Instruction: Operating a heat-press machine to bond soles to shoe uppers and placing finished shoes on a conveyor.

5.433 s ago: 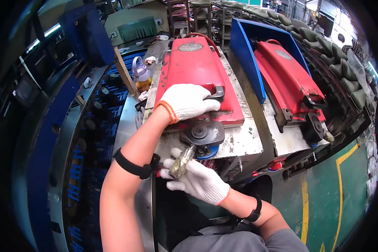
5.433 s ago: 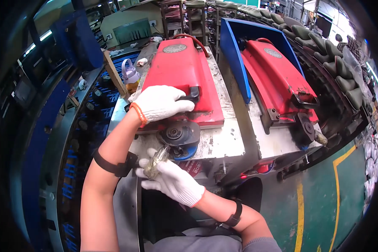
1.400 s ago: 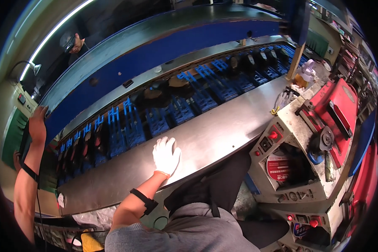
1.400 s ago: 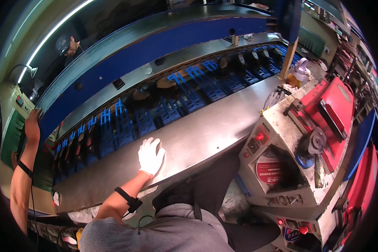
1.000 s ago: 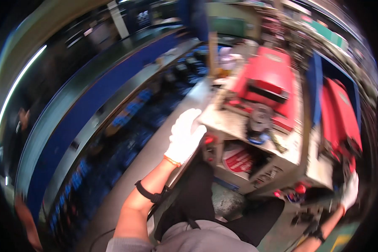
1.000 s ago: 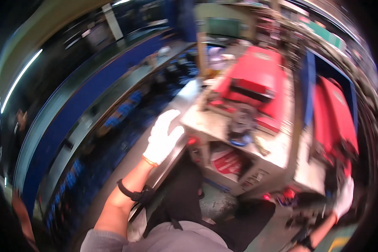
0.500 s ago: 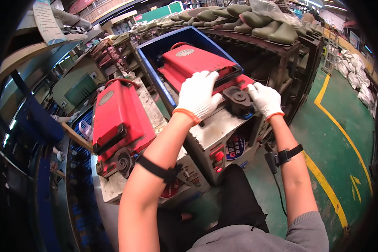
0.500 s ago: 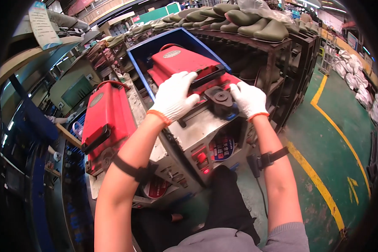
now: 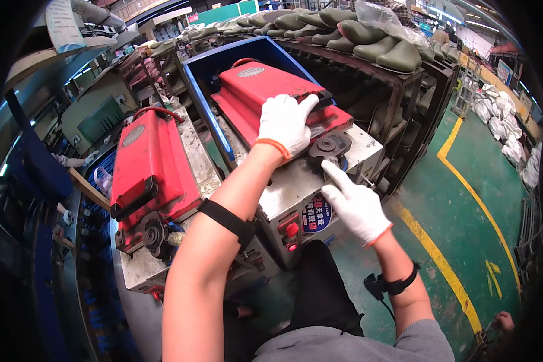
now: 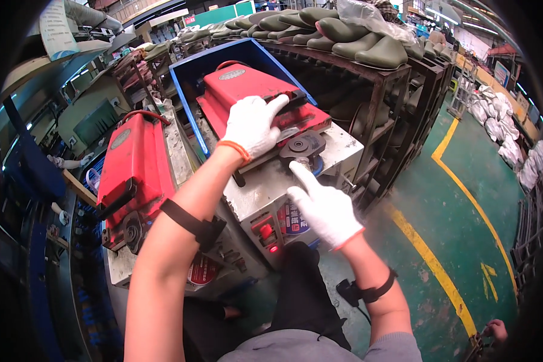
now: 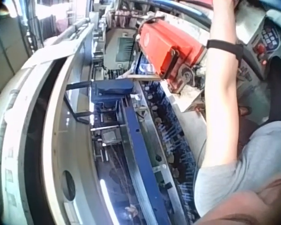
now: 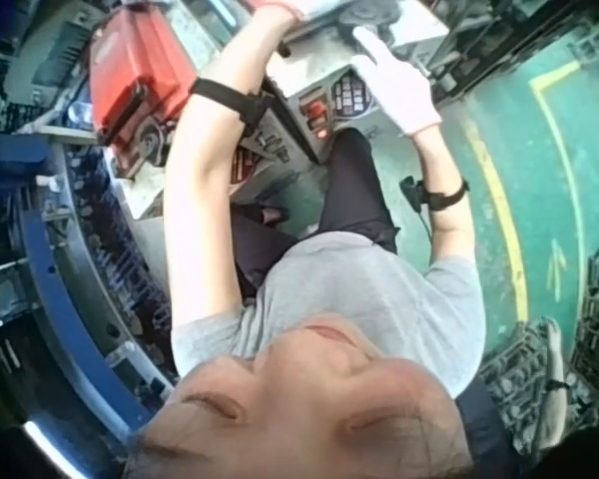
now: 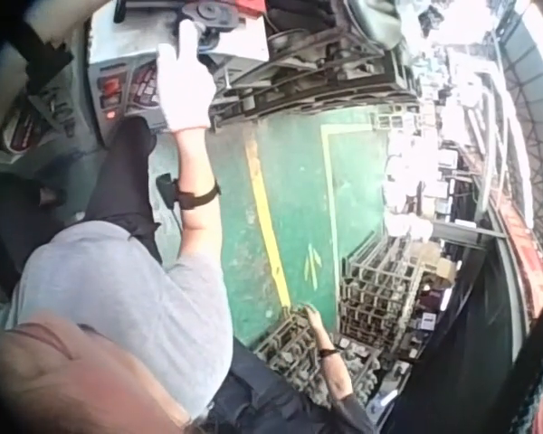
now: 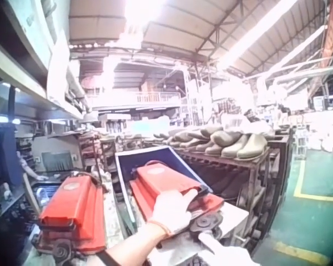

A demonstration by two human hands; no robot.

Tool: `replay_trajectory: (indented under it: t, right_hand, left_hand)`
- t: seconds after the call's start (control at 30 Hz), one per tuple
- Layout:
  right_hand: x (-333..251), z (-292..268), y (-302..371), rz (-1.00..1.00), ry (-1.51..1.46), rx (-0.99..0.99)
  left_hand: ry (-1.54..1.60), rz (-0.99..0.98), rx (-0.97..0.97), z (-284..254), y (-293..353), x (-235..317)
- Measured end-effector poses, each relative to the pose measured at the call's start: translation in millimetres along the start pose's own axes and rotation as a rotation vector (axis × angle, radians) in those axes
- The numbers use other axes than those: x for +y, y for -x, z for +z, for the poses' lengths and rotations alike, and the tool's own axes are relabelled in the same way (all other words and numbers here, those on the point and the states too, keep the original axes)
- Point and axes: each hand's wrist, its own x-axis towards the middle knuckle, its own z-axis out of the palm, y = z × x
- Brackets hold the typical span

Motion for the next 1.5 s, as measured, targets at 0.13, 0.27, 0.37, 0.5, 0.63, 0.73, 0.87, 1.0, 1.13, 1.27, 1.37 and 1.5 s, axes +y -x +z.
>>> replay_trajectory:
  t: [0.13, 0.27, 0.37, 0.5, 0.63, 0.73, 0.87, 1.0, 1.13, 1.27, 1.37, 1.5]
  right_hand:
    - [4.6, -34.6, -22.9, -0.141, -0.044, 0.012]
    - [-1.8, -48.3, -85.1, -0.430, 0.121, 0.192]
    - [-6.6, -53.2, -138.5, -0.337, 0.368, 0.032]
    - [-30.7, -62.4, -192.3, -0.172, 0.477, -0.191]
    - [-86.8, -133.5, -245.5, -0.295, 0.619, -0.114]
    - [-115.0, -175.4, -261.3, -0.302, 0.397, 0.209]
    - [-115.9, -116.6, -252.6, -0.537, 0.961, -0.313]
    - [-90.0, -35.9, -260.0, -0.206, 0.614, -0.341]
    - [-78.1, 21.5, -292.6, -0.075, 0.629, -0.310]
    - [-66.2, 36.7, -312.4, 0.145, 0.332, -0.450]
    - [-67.2, 20.9, -309.1, 0.170, -0.011, -0.372]
    - [-73.9, -31.1, -267.6, 0.298, -0.510, -0.387]
  left_hand:
    - [0.068, -0.042, -0.135, -37.0, -23.0, -14.7]
    - [0.082, -0.038, 0.030, -64.8, -24.7, -24.8]
    - [-0.067, -0.170, 0.008, -83.1, -23.2, -35.7]
    - [-0.298, -0.114, 0.134, -114.8, -51.1, -61.2]
    - [-0.291, -0.123, 0.179, -138.5, -90.0, -87.9]
    - [-0.306, -0.124, 0.231, -136.8, -102.3, -105.3]
    - [-0.381, 0.011, 0.404, -123.1, -93.9, -118.1]
    - [-0.397, 0.045, 0.463, -118.6, -91.3, -119.9]
    - [-0.445, 0.013, 0.456, -122.2, -89.2, -113.1]
    - [-0.327, 0.155, 0.634, -124.0, -83.3, -107.3]
    - [-0.331, 0.103, 0.599, -126.4, -85.0, -107.1]
    - [-0.287, 0.070, 0.484, -134.3, -76.6, -107.2]
